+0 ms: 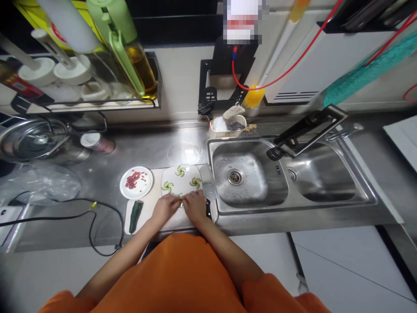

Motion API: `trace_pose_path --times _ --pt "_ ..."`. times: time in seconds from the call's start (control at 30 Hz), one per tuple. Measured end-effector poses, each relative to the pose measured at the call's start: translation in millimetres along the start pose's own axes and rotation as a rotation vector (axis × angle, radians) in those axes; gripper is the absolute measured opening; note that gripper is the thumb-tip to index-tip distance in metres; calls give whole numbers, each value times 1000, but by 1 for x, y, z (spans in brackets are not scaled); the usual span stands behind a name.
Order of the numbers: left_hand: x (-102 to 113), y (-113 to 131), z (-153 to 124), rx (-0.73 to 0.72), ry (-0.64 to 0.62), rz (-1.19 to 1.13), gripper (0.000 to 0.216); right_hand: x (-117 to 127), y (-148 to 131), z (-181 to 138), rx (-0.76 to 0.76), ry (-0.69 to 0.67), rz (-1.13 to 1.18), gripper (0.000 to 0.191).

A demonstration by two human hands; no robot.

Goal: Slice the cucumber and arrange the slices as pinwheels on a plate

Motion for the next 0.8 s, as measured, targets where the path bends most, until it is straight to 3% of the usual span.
trace_pose_path --times 0.43,0.8 --pt "1 -2 -2 -18 38 -47 11 3 2 -2 15 8 4 20" --pt "11 -18 -32 24 296 -124 19 13 16 -7 -27 79 66 18"
Point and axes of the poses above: each hand's wrist, its own z-axis towards the middle knuckle, its own x-axis out of the back of the hand, y = z × x, the point moved 1 cm from there along z, towards the middle knuckle, and after that the axes turned 13 degrees about -y, right-handed, at the moved point
